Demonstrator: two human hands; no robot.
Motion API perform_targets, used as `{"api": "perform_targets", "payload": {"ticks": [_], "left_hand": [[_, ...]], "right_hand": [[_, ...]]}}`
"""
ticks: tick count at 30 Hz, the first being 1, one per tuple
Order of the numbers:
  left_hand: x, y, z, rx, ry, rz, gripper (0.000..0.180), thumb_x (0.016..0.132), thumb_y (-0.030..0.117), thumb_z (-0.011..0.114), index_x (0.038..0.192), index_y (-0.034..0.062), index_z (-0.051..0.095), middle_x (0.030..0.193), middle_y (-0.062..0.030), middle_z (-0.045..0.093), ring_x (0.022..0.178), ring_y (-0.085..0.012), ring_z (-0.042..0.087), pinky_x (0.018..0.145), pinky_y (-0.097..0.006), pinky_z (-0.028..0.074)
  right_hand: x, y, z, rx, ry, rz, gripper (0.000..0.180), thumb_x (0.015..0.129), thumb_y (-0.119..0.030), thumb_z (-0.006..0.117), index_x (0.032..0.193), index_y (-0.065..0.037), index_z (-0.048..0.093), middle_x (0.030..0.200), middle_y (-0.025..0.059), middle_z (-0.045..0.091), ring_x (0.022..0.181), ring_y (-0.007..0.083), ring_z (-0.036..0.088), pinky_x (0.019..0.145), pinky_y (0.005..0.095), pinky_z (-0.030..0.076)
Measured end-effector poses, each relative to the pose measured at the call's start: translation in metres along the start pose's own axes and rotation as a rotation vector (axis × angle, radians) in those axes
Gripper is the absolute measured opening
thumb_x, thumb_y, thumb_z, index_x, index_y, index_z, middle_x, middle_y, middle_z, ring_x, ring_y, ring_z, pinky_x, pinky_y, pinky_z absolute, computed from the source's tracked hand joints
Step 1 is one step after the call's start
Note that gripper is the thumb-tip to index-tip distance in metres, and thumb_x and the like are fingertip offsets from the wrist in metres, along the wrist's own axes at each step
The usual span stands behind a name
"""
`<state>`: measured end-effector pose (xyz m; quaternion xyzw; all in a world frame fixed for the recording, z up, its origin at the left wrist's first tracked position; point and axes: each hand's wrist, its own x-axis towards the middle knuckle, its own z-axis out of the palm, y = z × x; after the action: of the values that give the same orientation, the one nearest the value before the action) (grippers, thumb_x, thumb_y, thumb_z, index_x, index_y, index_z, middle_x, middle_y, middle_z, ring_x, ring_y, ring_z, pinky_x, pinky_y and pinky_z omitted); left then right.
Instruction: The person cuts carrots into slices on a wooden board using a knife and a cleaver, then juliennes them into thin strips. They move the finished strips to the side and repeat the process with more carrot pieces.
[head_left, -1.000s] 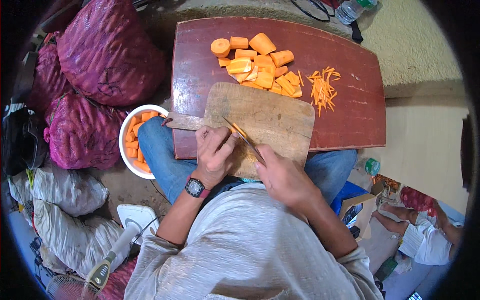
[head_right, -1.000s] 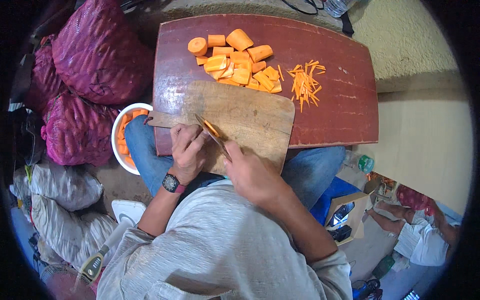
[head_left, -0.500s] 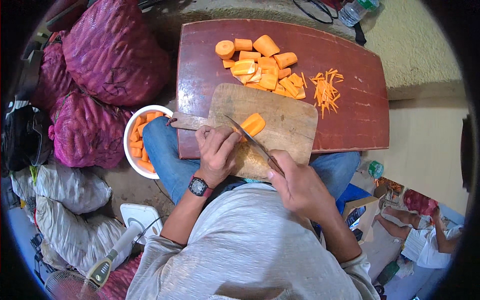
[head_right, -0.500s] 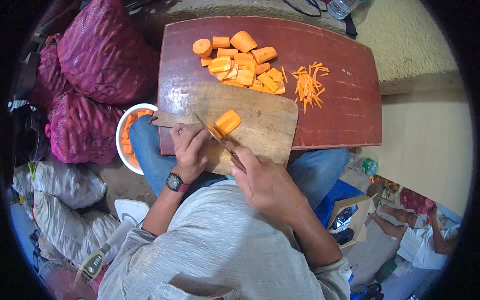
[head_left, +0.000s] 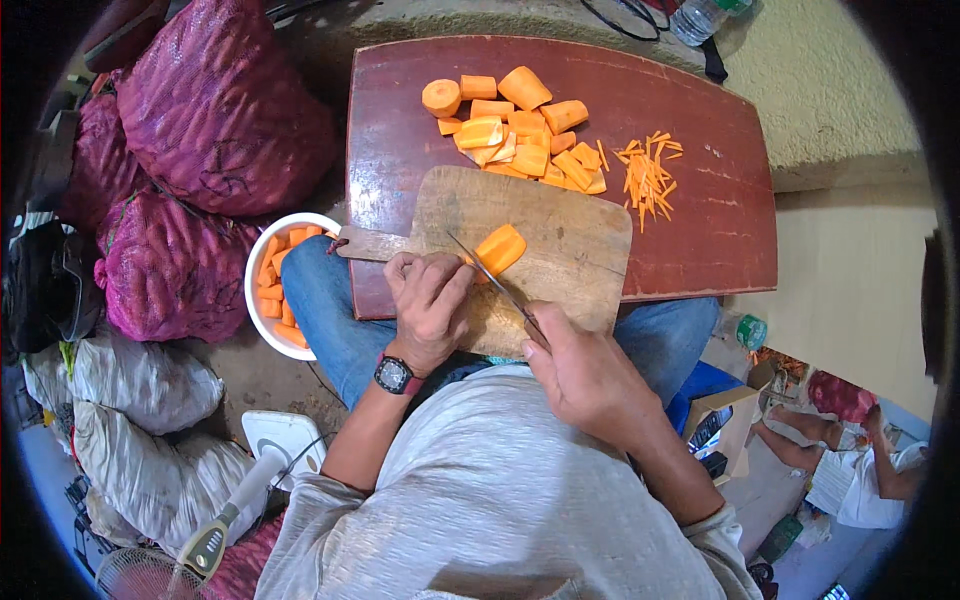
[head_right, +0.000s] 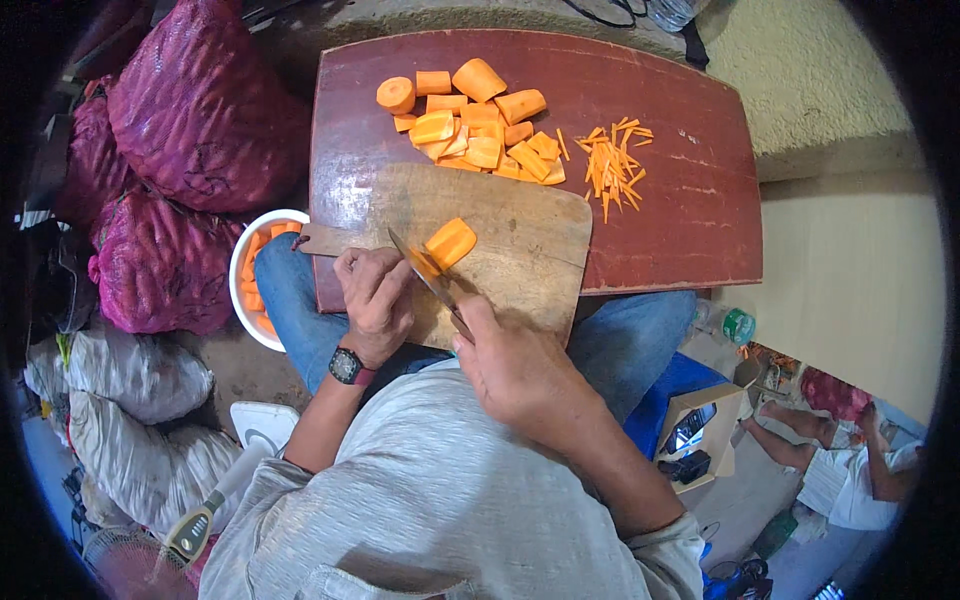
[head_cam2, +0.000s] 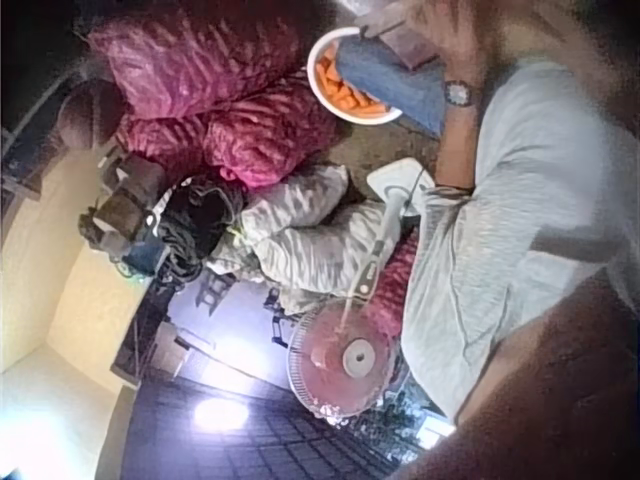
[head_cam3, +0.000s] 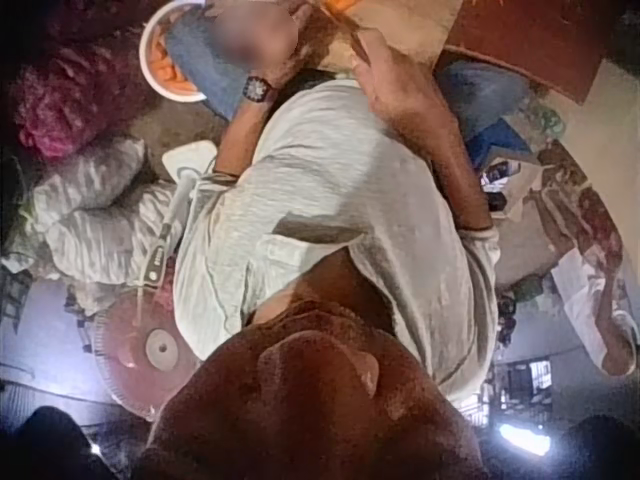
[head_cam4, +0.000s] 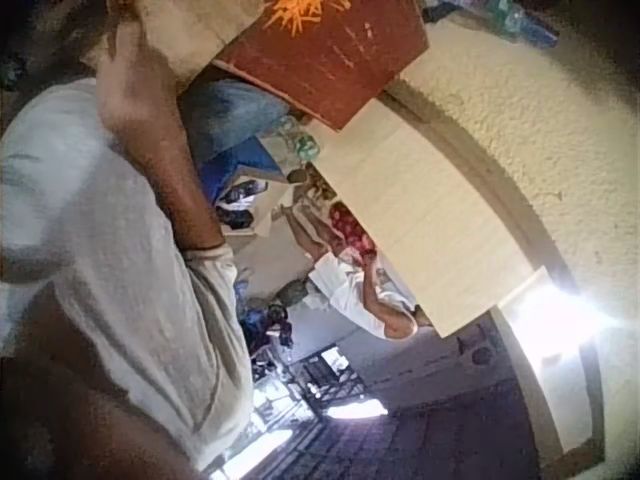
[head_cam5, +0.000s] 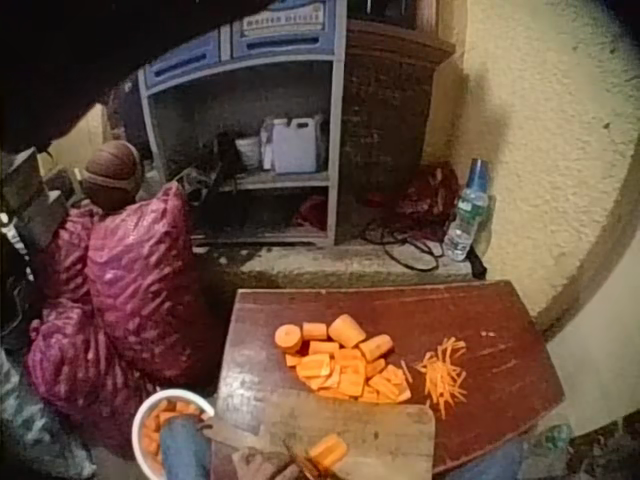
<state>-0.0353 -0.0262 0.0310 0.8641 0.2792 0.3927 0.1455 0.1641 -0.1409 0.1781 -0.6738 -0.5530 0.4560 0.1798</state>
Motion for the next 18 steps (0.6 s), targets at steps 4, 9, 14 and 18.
{"api": "perform_targets", "payload": {"ticks": [4, 9, 14, 18], "left_hand": [[-0.002, 0.0, -0.002, 0.002, 0.007, -0.026, 0.043, 0.073, -0.002, 0.078, 0.116, 0.0033, 0.075, 0.111, -0.0104, 0.072, 0.104, -0.0303, 0.071, 0.098, -0.052, 0.043], [-0.006, -0.001, 0.004, -0.009, 0.053, -0.037, 0.04, 0.074, -0.006, 0.075, 0.113, 0.0029, 0.075, 0.109, -0.0104, 0.072, 0.105, -0.0303, 0.072, 0.098, -0.052, 0.044], [-0.007, -0.002, 0.007, -0.027, 0.088, -0.055, 0.041, 0.074, -0.01, 0.073, 0.112, 0.0033, 0.075, 0.109, -0.0107, 0.071, 0.104, -0.03, 0.072, 0.099, -0.051, 0.044], [-0.007, -0.004, 0.006, -0.019, 0.061, -0.072, 0.04, 0.074, -0.008, 0.074, 0.112, 0.004, 0.075, 0.109, -0.011, 0.071, 0.102, -0.0301, 0.071, 0.098, -0.049, 0.043]], "right_hand": [[0.004, 0.004, 0.007, 0.011, -0.026, 0.06, 0.033, 0.112, -0.02, 0.059, 0.136, 0.0, 0.05, 0.11, 0.0346, 0.072, 0.105, 0.0564, 0.07, 0.089, 0.0636, 0.054], [0.013, 0.022, 0.027, -0.039, 0.013, 0.045, 0.03, 0.112, -0.019, 0.06, 0.135, -0.002, 0.051, 0.108, 0.0375, 0.072, 0.102, 0.0592, 0.07, 0.085, 0.0658, 0.053], [0.017, 0.025, 0.02, -0.112, -0.059, 0.125, 0.03, 0.112, -0.02, 0.062, 0.134, -0.002, 0.052, 0.102, 0.0352, 0.072, 0.098, 0.0567, 0.072, 0.081, 0.0628, 0.054], [0.009, 0.02, 0.006, 0.106, -0.02, 0.014, 0.03, 0.111, -0.021, 0.06, 0.13, 0.001, 0.053, 0.105, 0.0338, 0.073, 0.104, 0.0566, 0.071, 0.085, 0.0612, 0.055]]}}
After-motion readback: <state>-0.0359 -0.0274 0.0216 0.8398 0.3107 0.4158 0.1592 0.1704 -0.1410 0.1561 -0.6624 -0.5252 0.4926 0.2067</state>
